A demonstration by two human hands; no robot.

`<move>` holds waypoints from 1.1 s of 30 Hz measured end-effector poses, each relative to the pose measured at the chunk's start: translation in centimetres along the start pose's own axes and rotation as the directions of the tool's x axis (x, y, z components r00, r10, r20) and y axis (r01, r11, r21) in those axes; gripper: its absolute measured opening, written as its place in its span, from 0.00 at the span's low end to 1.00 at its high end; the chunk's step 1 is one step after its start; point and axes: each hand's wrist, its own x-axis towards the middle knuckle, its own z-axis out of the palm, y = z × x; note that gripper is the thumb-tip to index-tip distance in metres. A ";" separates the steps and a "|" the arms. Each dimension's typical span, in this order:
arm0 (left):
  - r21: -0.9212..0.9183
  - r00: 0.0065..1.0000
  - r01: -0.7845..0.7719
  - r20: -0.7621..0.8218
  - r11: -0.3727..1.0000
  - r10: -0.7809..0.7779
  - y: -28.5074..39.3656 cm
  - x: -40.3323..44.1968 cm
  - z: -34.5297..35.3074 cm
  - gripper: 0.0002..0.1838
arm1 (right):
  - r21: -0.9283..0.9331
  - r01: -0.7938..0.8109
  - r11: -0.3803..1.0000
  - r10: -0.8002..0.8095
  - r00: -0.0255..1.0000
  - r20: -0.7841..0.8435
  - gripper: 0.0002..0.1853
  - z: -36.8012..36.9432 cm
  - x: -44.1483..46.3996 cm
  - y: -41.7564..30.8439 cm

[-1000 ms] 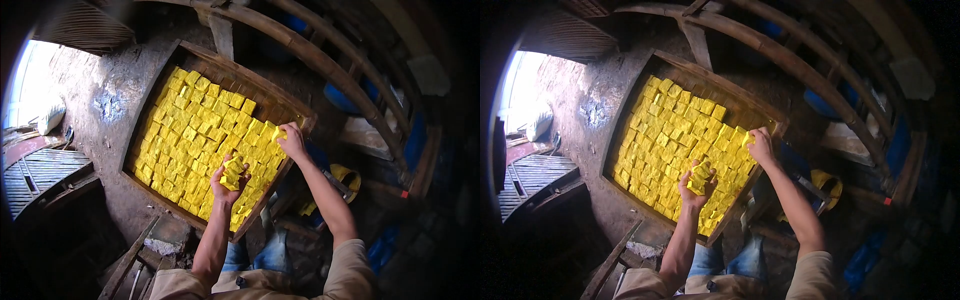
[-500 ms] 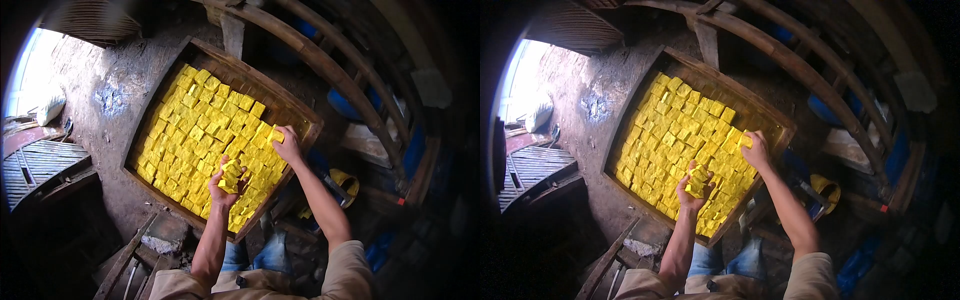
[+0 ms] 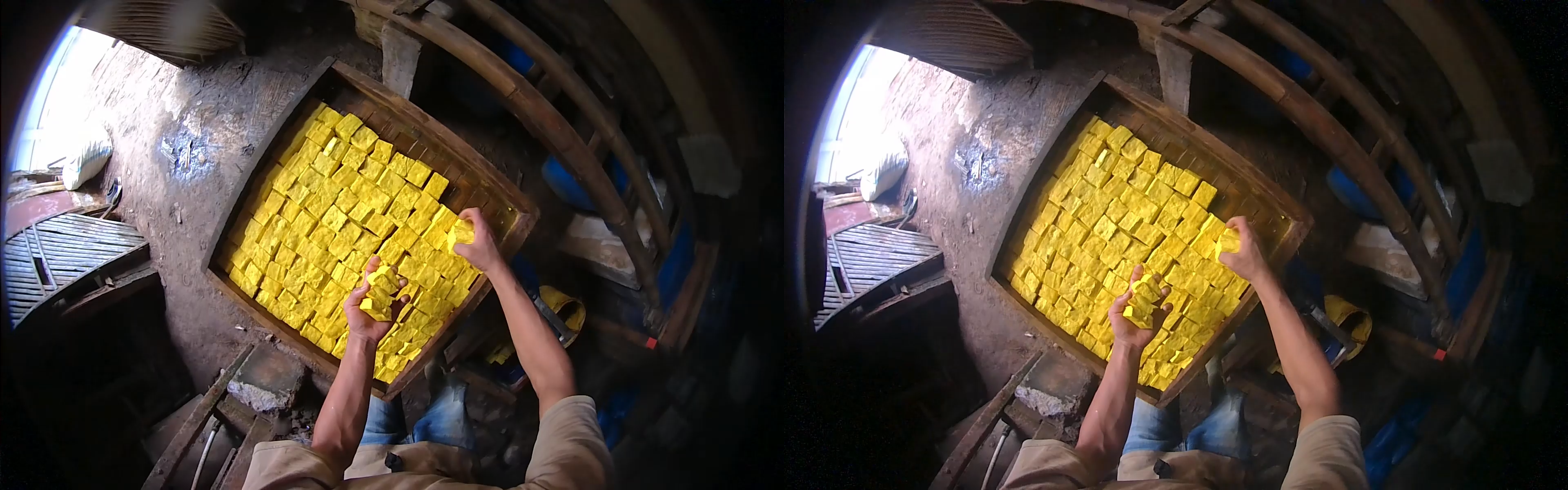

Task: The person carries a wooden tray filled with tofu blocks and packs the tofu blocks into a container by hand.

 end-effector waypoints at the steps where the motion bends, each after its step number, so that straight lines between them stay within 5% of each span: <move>1: -0.003 1.000 0.005 -0.005 1.000 -0.005 0.0 0.0 -0.1 0.31 | -0.127 -0.051 0.991 0.052 0.999 0.007 0.22 0.4 -0.1 -0.4; 5: 0.001 0.999 0.014 -0.030 1.000 -0.014 0.3 -0.4 -0.3 0.31 | -0.145 -0.019 0.989 0.028 0.997 0.066 0.13 -0.3 0.2 0.4; 8: -0.016 1.000 0.008 -0.022 1.000 -0.008 0.5 -0.4 -0.4 0.31 | 0.244 -0.184 0.952 0.171 0.983 0.073 0.13 -1.6 0.4 -0.2; 12: -0.007 1.000 -0.006 0.008 1.000 0.006 0.0 -0.3 -0.6 0.30 | 0.354 -0.246 0.902 0.255 0.967 0.024 0.22 1.3 1.9 -0.7; 14: 0.012 1.000 -0.005 0.027 1.000 0.005 -0.1 -0.3 -0.4 0.31 | -0.104 -0.246 0.964 0.245 0.969 -0.024 0.31 2.1 1.9 -1.8; 16: 0.017 0.999 -0.015 0.035 1.000 0.015 -0.1 -0.4 -0.2 0.32 | -0.466 -0.168 0.869 0.133 0.985 -0.108 0.34 2.7 1.6 -3.3; 20: -0.049 1.000 -0.010 0.014 0.999 0.011 0.2 0.3 -1.3 0.32 | -0.338 -0.204 0.919 0.212 0.977 -0.013 0.40 5.3 0.5 -1.2; 21: -0.092 1.000 -0.012 -0.005 0.996 0.012 0.2 0.7 -1.8 0.32 | -0.372 -0.073 0.925 0.039 0.995 -0.097 0.40 6.9 -0.5 0.2; 24: -0.139 0.998 -0.051 -0.050 0.989 0.044 0.1 2.0 -2.3 0.29 | -0.461 -0.133 0.878 0.169 0.985 0.038 0.38 4.8 -0.7 -5.9; 25: -0.131 0.994 -0.071 -0.086 0.989 0.060 0.0 2.4 -1.6 0.30 | -0.522 -0.030 0.852 0.013 0.999 -0.037 0.31 4.5 -0.6 -6.0; 28: -0.169 0.993 -0.080 -0.100 0.982 0.064 -0.4 3.5 -0.4 0.32 | -0.122 0.060 0.991 -0.047 0.993 0.106 0.23 3.3 1.4 0.0; 29: -0.180 0.995 -0.073 -0.075 0.981 0.061 -0.7 4.0 -0.1 0.33 | -0.055 0.092 0.994 -0.086 0.991 0.099 0.17 2.2 1.9 0.1; 33: -0.219 0.997 -0.040 0.055 0.975 0.054 -2.6 4.7 -0.4 0.40 | 0.045 0.046 0.998 -0.051 0.990 0.135 0.20 0.5 -2.9 -6.5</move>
